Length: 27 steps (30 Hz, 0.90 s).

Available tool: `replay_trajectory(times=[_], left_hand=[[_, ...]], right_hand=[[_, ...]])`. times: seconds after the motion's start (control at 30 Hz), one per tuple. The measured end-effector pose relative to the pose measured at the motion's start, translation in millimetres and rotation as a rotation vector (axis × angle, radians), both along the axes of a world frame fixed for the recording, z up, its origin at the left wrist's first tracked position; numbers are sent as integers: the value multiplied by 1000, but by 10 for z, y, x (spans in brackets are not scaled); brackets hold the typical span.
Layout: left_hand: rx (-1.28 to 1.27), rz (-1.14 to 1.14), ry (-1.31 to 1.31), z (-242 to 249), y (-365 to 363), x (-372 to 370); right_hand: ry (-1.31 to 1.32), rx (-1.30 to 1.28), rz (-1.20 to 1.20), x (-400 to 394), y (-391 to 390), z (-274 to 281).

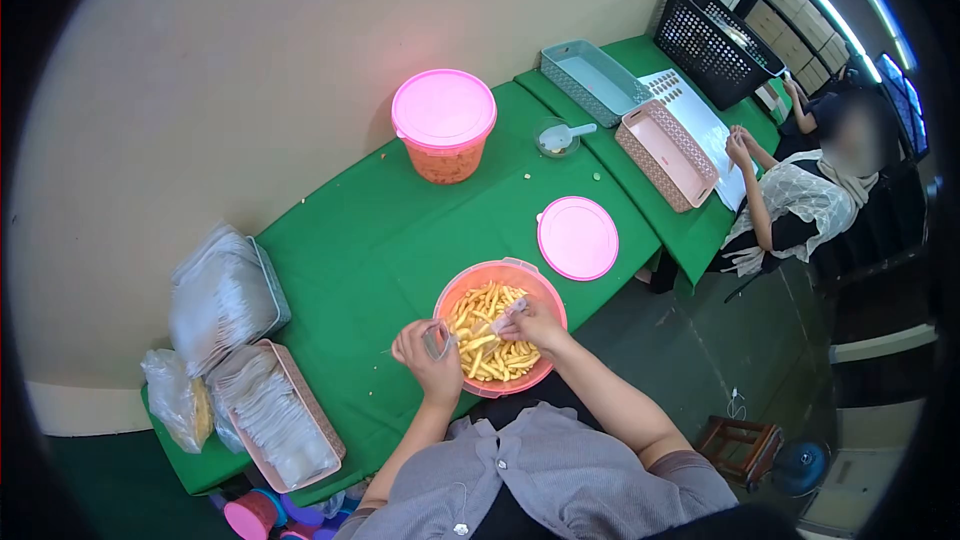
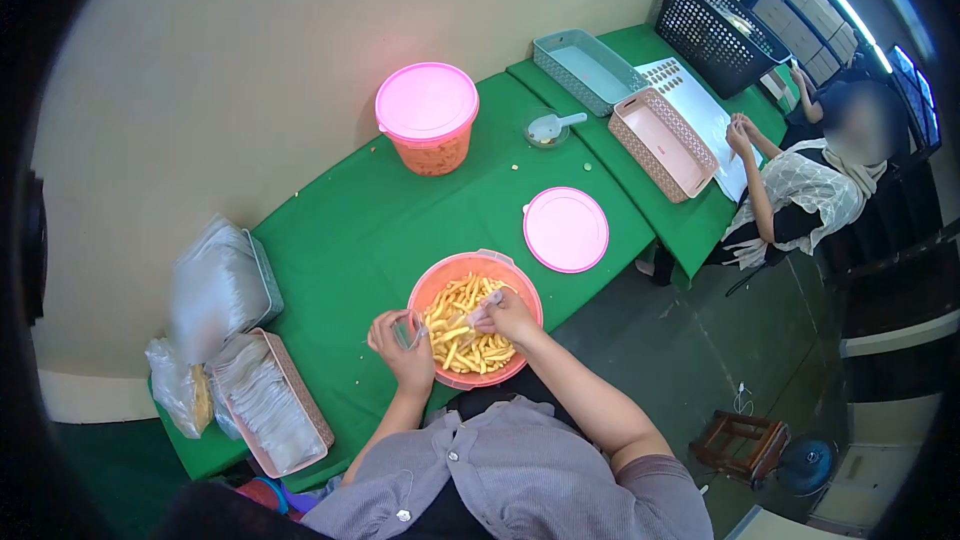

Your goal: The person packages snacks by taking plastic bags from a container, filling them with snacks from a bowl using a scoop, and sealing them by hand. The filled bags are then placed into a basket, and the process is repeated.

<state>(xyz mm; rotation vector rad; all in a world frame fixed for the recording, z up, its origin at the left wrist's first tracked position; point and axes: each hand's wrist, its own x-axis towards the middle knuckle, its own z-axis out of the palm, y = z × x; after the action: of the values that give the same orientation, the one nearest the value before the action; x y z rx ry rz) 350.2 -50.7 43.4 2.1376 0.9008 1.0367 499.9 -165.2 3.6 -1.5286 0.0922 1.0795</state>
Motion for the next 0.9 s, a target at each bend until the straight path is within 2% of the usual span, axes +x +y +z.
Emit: replay_trajectory(times=[0.07,0.23,0.57,0.73,0.9], left_hand=[[-2,15,0,-15,-7,12],[21,25,6,-16,-20,-12],[91,182,4,-27,-110,41],[164,295,73,35,-150,182],[272,439,203,132,-151,446]], right_hand=[[26,-2,31,-29,-14,-55],[189,198,-216,-15,8,-37],[-156,398,-79,340,-248,557],[-61,410,-27,762,-217,575],[-32,446,171,1105,-59,606]])
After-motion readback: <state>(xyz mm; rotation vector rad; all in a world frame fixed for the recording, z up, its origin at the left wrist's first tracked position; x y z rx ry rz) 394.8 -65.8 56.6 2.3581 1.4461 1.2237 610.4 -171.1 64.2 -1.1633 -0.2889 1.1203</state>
